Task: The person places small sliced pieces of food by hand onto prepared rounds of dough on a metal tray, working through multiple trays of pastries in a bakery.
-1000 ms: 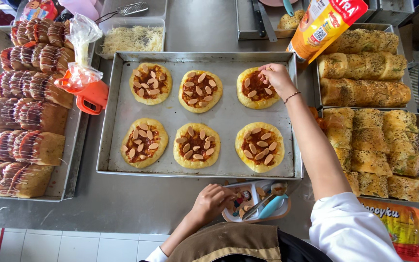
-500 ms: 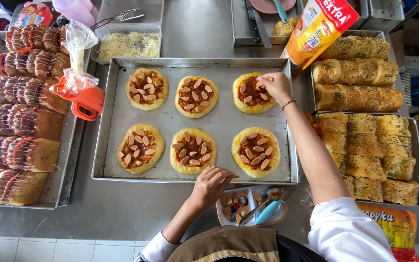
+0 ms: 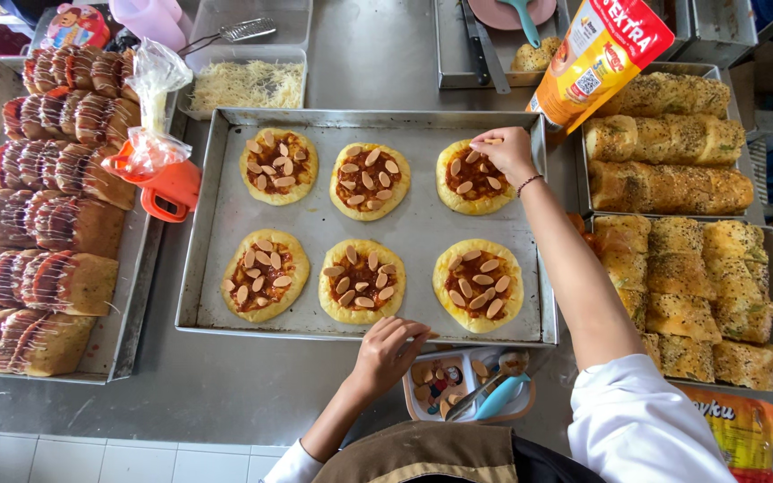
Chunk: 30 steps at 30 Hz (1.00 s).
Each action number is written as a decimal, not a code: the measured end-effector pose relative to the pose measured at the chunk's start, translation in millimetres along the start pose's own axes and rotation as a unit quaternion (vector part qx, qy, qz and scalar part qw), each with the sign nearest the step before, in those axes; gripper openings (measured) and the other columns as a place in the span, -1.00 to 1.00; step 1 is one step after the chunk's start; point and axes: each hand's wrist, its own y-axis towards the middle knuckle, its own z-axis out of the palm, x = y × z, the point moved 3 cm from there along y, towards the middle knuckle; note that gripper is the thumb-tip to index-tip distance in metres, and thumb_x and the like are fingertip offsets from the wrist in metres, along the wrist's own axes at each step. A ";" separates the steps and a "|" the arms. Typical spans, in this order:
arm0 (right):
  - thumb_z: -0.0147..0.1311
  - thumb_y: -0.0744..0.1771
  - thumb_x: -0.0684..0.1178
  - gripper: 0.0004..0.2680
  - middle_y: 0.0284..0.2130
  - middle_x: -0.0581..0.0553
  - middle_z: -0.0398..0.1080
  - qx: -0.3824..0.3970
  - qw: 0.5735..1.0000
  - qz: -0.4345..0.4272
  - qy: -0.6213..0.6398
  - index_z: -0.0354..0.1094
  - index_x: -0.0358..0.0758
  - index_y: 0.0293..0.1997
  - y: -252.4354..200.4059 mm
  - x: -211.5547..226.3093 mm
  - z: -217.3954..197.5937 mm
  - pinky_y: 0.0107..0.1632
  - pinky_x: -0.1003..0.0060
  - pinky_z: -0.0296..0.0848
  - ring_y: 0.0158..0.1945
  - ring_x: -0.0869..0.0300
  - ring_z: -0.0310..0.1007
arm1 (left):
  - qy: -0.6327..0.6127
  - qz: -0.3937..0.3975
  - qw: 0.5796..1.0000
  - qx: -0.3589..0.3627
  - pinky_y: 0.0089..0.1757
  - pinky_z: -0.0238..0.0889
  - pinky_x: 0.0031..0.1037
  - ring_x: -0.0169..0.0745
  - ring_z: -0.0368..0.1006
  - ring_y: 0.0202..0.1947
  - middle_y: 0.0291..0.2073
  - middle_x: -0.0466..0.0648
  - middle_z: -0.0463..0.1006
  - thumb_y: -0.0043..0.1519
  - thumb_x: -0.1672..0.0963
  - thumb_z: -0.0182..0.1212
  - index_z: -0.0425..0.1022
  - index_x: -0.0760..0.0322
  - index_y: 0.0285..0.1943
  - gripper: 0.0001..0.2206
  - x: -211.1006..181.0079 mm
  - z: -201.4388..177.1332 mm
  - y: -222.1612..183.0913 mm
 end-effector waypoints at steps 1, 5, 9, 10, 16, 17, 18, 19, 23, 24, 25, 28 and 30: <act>0.34 0.28 -0.14 -0.93 -0.42 -0.01 0.56 -0.016 0.998 -0.029 -0.045 0.61 -0.29 -0.25 0.8 -0.9 1.1 -0.28 0.51 0.43 -0.38 0.38 0.48 | 0.004 -0.002 1.000 -0.002 -0.20 0.40 -0.34 -0.08 0.56 -0.25 -0.26 -0.01 0.63 0.18 0.24 0.37 0.55 0.34 -0.11 -0.85 -0.5 -0.2 -1.5; 0.27 0.32 -0.15 -0.90 -0.36 -0.06 0.53 -0.053 0.996 0.035 0.063 0.56 -0.35 -0.16 24.3 -35.1 -14.5 -0.30 0.45 0.42 -0.34 0.33 0.47 | 0.000 -0.002 1.000 -0.005 -0.21 0.39 -0.33 -0.07 0.56 -0.25 -0.26 -0.01 0.63 0.16 0.25 0.38 0.55 0.34 -0.11 -0.84 0.4 -3.0 -7.5; 0.13 0.36 -0.21 -0.86 -0.34 -0.18 0.51 0.046 0.934 0.135 0.328 0.42 -0.51 -0.06 32.1 -56.7 -31.5 -0.25 0.38 0.50 -0.32 0.19 0.53 | -0.003 -0.012 1.000 -0.011 -0.20 0.39 -0.34 -0.08 0.56 -0.26 -0.27 -0.01 0.64 0.15 0.25 0.38 0.55 0.34 -0.11 -0.83 3.1 -2.4 -10.9; 0.07 0.34 -0.25 -0.86 -0.32 -0.21 0.53 0.071 0.917 0.152 0.361 0.41 -0.54 -0.05 30.1 -59.2 -35.4 -0.19 0.37 0.57 -0.29 0.16 0.57 | 0.000 -0.014 1.000 -0.014 -0.21 0.39 -0.34 -0.08 0.56 -0.27 -0.28 -0.02 0.64 0.15 0.25 0.39 0.55 0.34 -0.12 -0.84 3.1 -2.2 -11.2; 0.18 0.36 -0.22 -0.87 -0.37 -0.16 0.53 0.009 0.992 0.079 0.102 0.43 -0.54 -0.11 8.1 -43.3 -45.5 -0.31 0.41 0.43 -0.35 0.24 0.57 | -0.013 -0.009 1.000 -0.010 -0.21 0.39 -0.35 -0.11 0.56 -0.28 -0.28 -0.02 0.64 0.17 0.26 0.38 0.55 0.34 -0.10 -0.84 0.8 -1.3 -9.1; 0.18 0.36 -0.22 -0.87 -0.37 -0.16 0.53 0.008 0.992 0.080 0.102 0.43 -0.54 -0.11 6.5 -42.3 -45.4 -0.31 0.41 0.43 -0.35 0.24 0.57 | -0.015 -0.009 1.000 -0.010 -0.21 0.39 -0.35 -0.11 0.56 -0.28 -0.28 -0.02 0.64 0.17 0.26 0.38 0.55 0.34 -0.10 -0.84 0.5 -1.6 -9.4; 0.19 0.35 -0.22 -0.88 -0.38 -0.15 0.52 0.006 0.992 0.078 0.100 0.46 -0.52 -0.12 5.9 -42.0 -44.0 -0.32 0.42 0.44 -0.37 0.24 0.56 | -0.019 -0.006 1.000 -0.007 -0.22 0.39 -0.36 -0.10 0.56 -0.29 -0.28 -0.01 0.64 0.17 0.26 0.38 0.55 0.35 -0.10 -0.83 0.3 -2.0 -9.9; 0.20 0.35 -0.22 -0.90 -0.39 -0.14 0.50 0.004 0.992 0.076 0.099 0.49 -0.49 -0.13 5.9 -41.4 -42.1 -0.33 0.42 0.44 -0.38 0.25 0.56 | -0.023 -0.002 1.000 -0.005 -0.23 0.38 -0.36 -0.10 0.56 -0.29 -0.29 -0.01 0.64 0.17 0.26 0.39 0.55 0.36 -0.09 -0.83 0.5 -2.9 -10.3; 0.22 0.32 -0.19 -0.87 -0.38 -0.12 0.53 0.007 0.996 0.044 0.078 0.51 -0.43 -0.10 -3.1 -20.0 -37.0 -0.34 0.43 0.50 -0.41 0.27 0.54 | -0.025 0.009 1.000 -0.004 -0.23 0.40 -0.37 -0.11 0.56 -0.29 -0.28 -0.01 0.64 0.16 0.25 0.39 0.55 0.35 -0.09 -0.82 2.5 -6.1 -12.4; 0.30 0.29 -0.17 -0.85 -0.40 -0.13 0.54 -0.015 0.999 0.029 0.011 0.49 -0.47 -0.17 -8.8 -9.1 -37.7 -0.35 0.44 0.52 -0.42 0.28 0.55 | -0.027 0.013 1.000 -0.007 -0.23 0.40 -0.37 -0.11 0.57 -0.29 -0.27 -0.01 0.64 0.16 0.26 0.39 0.55 0.35 -0.10 -0.83 3.3 -7.6 -13.0; 0.38 0.25 -0.16 -0.81 -0.43 -0.15 0.56 -0.036 0.998 0.013 -0.056 0.47 -0.51 -0.25 -14.6 2.5 -38.2 -0.35 0.45 0.53 -0.43 0.29 0.57 | -0.030 0.015 0.999 -0.012 -0.23 0.40 -0.36 -0.10 0.57 -0.29 -0.27 -0.01 0.64 0.16 0.26 0.39 0.54 0.35 -0.10 -0.83 3.9 -8.7 -14.0; 0.46 0.24 -0.06 -0.78 -0.52 -0.15 0.54 -0.043 0.979 -0.010 -0.198 0.56 -0.47 -0.32 -26.3 26.0 -37.6 -0.36 0.45 0.46 -0.50 0.30 0.52 | -0.033 0.006 0.999 -0.014 -0.26 0.38 -0.36 -0.12 0.56 -0.33 -0.31 -0.02 0.64 0.15 0.26 0.41 0.56 0.37 -0.10 -0.81 7.0 -11.8 -16.2; 0.42 0.26 -0.08 -0.82 -0.52 -0.13 0.55 -0.043 0.984 -0.007 -0.174 0.57 -0.43 -0.30 -30.4 25.7 -36.1 -0.36 0.45 0.45 -0.50 0.32 0.51 | -0.047 0.004 0.999 -0.013 -0.25 0.39 -0.36 -0.11 0.56 -0.32 -0.31 -0.02 0.64 0.15 0.26 0.41 0.55 0.37 -0.10 -0.81 6.6 -14.7 -15.0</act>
